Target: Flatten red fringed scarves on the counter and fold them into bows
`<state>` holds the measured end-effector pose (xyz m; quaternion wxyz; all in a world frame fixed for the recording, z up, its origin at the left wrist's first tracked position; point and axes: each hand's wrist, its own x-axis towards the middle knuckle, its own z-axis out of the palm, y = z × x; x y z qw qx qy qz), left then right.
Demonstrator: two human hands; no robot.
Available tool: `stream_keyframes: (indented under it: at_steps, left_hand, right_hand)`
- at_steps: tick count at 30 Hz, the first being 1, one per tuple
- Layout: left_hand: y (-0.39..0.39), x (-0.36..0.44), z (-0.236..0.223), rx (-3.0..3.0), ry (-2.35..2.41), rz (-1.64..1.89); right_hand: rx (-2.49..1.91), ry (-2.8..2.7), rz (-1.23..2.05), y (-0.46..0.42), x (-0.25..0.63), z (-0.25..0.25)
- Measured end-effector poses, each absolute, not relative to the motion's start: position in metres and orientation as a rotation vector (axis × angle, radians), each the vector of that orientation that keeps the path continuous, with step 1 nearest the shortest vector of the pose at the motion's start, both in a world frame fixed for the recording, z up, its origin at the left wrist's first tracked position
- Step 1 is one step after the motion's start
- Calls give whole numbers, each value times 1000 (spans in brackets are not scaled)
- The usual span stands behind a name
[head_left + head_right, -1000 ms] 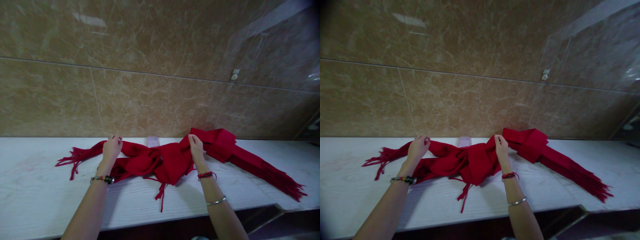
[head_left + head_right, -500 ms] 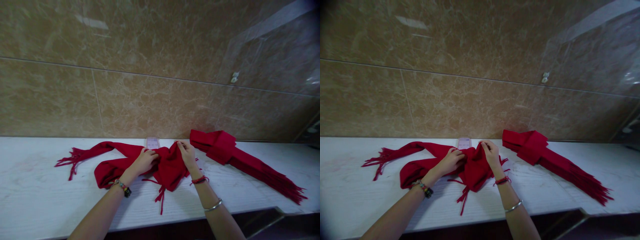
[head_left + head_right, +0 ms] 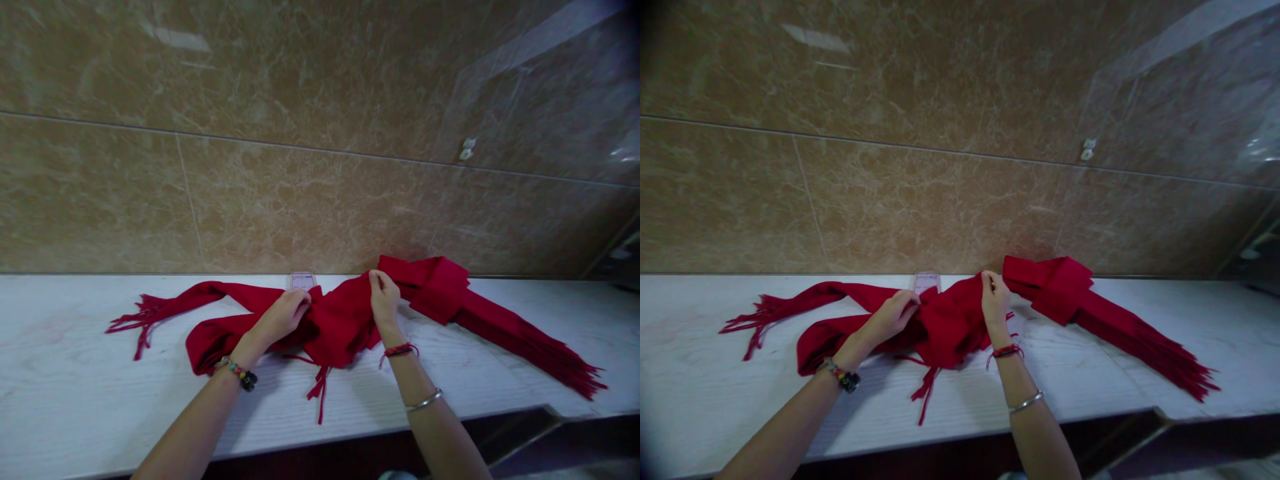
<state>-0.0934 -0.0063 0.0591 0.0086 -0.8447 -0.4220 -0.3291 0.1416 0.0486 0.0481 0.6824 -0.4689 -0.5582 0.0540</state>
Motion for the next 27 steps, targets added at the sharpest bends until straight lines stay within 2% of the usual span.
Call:
stream_keyframes:
  at_steps: [5, 8, 11, 17, 23, 27]
  left_hand:
    - [-20, -150, 99, -2149, -1475, -1208]
    - [-25, -161, 109, -2391, -1567, -1119]
    - [-19, -144, 101, -2631, -1579, -943]
    - [-1, -99, 64, -2644, -1320, -1084]
    - [-7, -88, 58, -2788, -1288, -1057]
    - [-12, -95, 73, -2714, -1265, -1253]
  right_hand:
    - [-1075, -933, 93, 68, 171, 43]
    - [-1066, -1197, 101, 63, 163, 45]
    - [-993, -1576, 172, 49, 136, 48]
    - [-764, -1962, 196, 17, 94, 53]
    - [-742, -1912, 111, 9, 96, 55]
    - [-876, -1664, -26, 18, 113, 56]
